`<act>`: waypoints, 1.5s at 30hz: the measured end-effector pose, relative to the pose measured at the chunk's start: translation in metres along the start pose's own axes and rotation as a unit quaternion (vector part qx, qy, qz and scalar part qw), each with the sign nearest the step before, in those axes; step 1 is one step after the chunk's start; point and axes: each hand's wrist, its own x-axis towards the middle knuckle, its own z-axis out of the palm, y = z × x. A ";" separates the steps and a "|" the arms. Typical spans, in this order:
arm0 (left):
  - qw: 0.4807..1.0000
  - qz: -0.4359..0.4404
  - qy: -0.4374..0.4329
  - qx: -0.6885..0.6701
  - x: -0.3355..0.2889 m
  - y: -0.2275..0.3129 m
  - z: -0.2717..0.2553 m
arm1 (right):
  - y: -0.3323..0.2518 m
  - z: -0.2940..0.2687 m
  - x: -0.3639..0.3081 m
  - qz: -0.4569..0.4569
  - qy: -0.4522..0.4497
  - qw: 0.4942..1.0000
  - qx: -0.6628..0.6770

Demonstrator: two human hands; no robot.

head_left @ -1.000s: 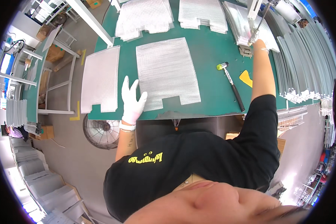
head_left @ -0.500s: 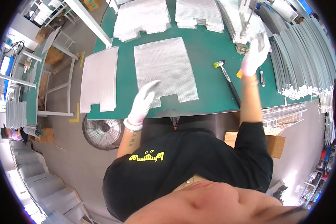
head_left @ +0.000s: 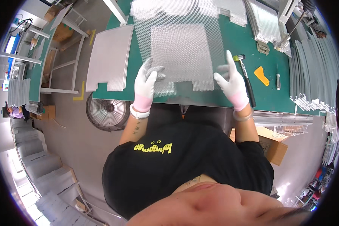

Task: The person assembles metal frames by placing a mesh sheet on a workbench, inserting a plastic spacer, and fitting metal bars into the sheet's edges. They use a hammer to secure the bars and repeat the process for multiple units.

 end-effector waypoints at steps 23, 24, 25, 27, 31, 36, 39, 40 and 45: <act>0.770 0.103 -0.021 0.630 0.030 -0.061 -0.018 | 0.067 0.056 0.017 -0.088 0.026 0.974 -0.208; 0.770 0.098 -0.024 0.630 0.031 -0.060 -0.018 | 0.068 0.056 0.017 -0.086 0.021 0.973 -0.211; 0.771 0.093 -0.027 0.630 0.032 -0.060 -0.017 | 0.069 0.056 0.018 -0.084 0.016 0.973 -0.215; 0.769 0.082 -0.030 0.633 0.032 -0.058 -0.016 | 0.070 0.055 0.020 -0.084 0.008 0.972 -0.218; 0.768 0.058 -0.027 0.638 0.033 -0.056 -0.013 | 0.064 0.051 0.024 -0.056 -0.023 0.972 -0.228; 0.747 -0.016 -0.026 0.664 0.035 -0.033 -0.007 | 0.039 0.022 0.037 -0.018 -0.125 0.949 -0.287; 0.730 0.088 -0.055 0.675 0.049 -0.039 -0.018 | 0.073 -0.043 0.079 -0.066 0.054 0.952 -0.292; 0.717 0.123 -0.079 0.682 0.057 -0.053 -0.023 | 0.102 -0.071 0.098 -0.087 0.153 0.940 -0.293; 0.724 0.157 -0.146 0.656 0.032 -0.057 -0.027 | 0.210 -0.161 0.152 -0.046 0.245 0.776 -0.579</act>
